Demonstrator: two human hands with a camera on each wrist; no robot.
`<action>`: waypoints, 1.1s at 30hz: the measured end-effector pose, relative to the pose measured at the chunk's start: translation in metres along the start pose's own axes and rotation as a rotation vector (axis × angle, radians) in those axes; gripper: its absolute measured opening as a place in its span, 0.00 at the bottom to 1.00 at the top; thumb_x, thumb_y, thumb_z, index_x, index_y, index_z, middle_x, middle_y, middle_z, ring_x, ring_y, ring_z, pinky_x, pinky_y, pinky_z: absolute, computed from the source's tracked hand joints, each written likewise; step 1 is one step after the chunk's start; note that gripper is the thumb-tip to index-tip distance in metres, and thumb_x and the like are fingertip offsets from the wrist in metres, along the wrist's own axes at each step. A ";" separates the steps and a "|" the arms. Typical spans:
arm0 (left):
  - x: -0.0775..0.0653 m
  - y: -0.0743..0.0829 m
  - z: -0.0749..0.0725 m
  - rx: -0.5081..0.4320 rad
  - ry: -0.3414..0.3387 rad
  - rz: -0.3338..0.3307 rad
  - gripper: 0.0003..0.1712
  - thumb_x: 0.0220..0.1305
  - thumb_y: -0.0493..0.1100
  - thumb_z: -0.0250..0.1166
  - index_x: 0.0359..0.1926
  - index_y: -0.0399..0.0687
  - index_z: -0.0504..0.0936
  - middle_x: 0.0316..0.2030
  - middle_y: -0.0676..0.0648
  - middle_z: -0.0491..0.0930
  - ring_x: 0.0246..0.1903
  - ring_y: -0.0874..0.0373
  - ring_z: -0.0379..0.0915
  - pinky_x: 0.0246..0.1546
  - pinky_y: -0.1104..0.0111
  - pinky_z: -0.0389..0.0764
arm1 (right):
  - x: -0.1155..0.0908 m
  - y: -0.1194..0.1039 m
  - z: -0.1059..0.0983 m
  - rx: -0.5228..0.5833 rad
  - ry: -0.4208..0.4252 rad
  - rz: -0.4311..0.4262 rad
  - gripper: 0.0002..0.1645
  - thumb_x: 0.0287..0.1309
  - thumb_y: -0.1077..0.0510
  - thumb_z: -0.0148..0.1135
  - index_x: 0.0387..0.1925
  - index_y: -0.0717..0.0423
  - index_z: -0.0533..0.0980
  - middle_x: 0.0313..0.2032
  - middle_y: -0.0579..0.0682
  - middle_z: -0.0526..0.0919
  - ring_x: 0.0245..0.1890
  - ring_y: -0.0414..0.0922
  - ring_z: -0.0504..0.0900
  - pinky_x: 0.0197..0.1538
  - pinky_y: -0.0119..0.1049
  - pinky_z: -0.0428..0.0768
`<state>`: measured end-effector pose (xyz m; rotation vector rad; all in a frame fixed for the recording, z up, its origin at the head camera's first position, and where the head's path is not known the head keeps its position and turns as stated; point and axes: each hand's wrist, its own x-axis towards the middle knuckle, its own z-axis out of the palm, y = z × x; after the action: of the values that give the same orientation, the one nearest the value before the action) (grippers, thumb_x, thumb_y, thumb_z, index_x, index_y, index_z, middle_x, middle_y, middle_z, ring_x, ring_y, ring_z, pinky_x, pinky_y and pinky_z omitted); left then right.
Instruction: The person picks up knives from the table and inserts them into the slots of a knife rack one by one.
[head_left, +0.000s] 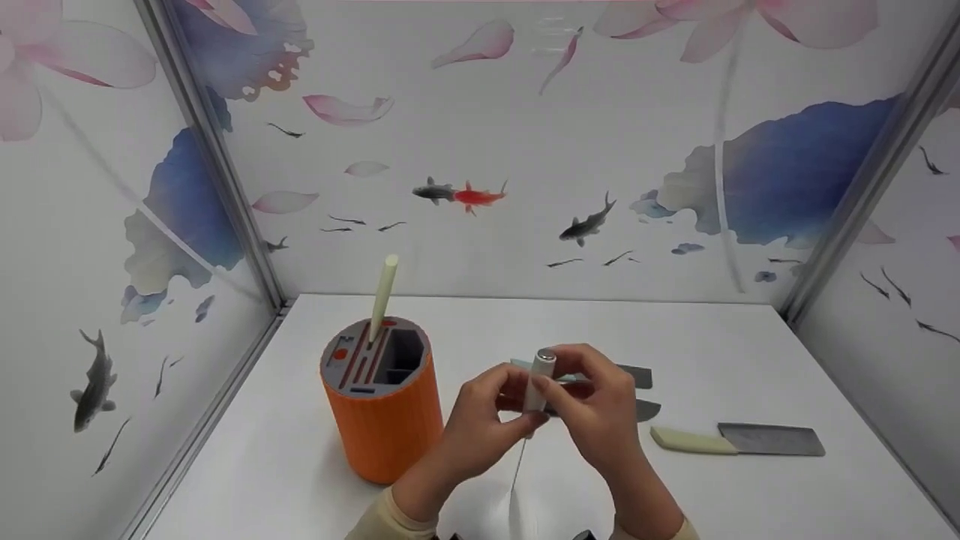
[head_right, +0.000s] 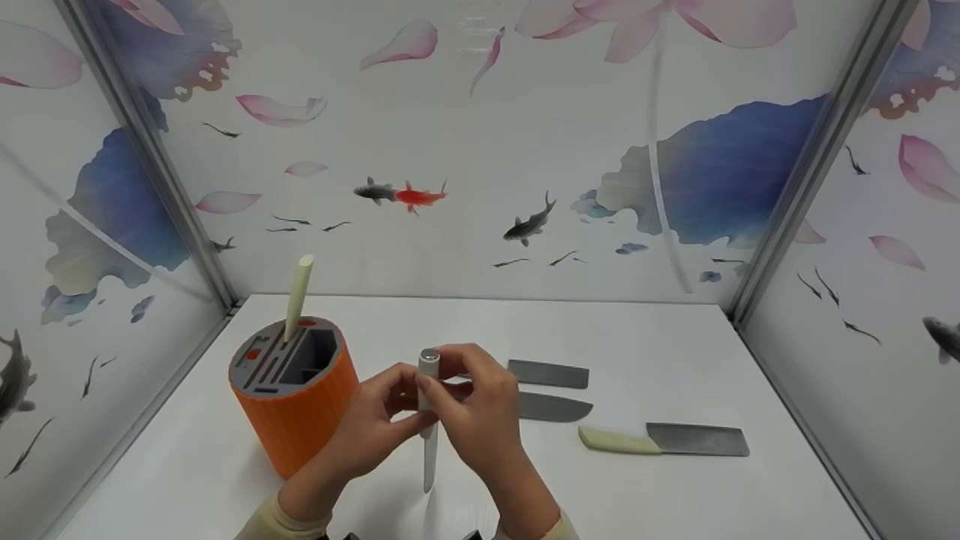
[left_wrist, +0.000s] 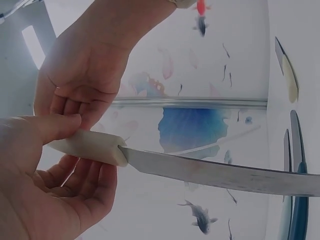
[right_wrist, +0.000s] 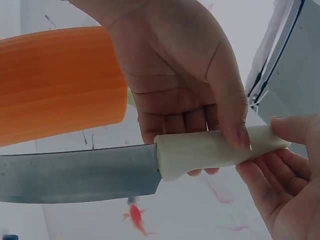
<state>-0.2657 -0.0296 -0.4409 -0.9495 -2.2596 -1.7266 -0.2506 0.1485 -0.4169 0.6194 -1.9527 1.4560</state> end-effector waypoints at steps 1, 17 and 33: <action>0.000 0.000 0.000 -0.017 -0.009 -0.013 0.19 0.68 0.43 0.74 0.57 0.52 0.82 0.48 0.50 0.86 0.47 0.61 0.86 0.52 0.68 0.88 | 0.000 0.000 0.000 0.001 -0.003 0.008 0.16 0.59 0.67 0.76 0.47 0.53 0.85 0.38 0.44 0.90 0.38 0.38 0.89 0.36 0.33 0.90; 0.000 0.005 -0.009 -0.099 -0.060 -0.048 0.19 0.65 0.35 0.74 0.56 0.49 0.83 0.47 0.47 0.87 0.46 0.60 0.85 0.53 0.67 0.88 | -0.002 -0.007 0.003 0.044 -0.020 0.042 0.18 0.57 0.68 0.77 0.47 0.49 0.86 0.39 0.44 0.90 0.37 0.40 0.90 0.35 0.36 0.91; -0.007 0.019 -0.030 -0.128 -0.035 -0.118 0.19 0.66 0.38 0.74 0.56 0.45 0.82 0.47 0.42 0.86 0.46 0.55 0.83 0.54 0.66 0.88 | 0.008 0.037 0.024 0.251 0.080 0.046 0.14 0.72 0.71 0.54 0.51 0.68 0.82 0.34 0.54 0.85 0.33 0.42 0.88 0.41 0.34 0.91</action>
<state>-0.2567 -0.0573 -0.4186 -0.8936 -2.2931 -1.9394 -0.2861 0.1355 -0.4406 0.6179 -1.7478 1.7436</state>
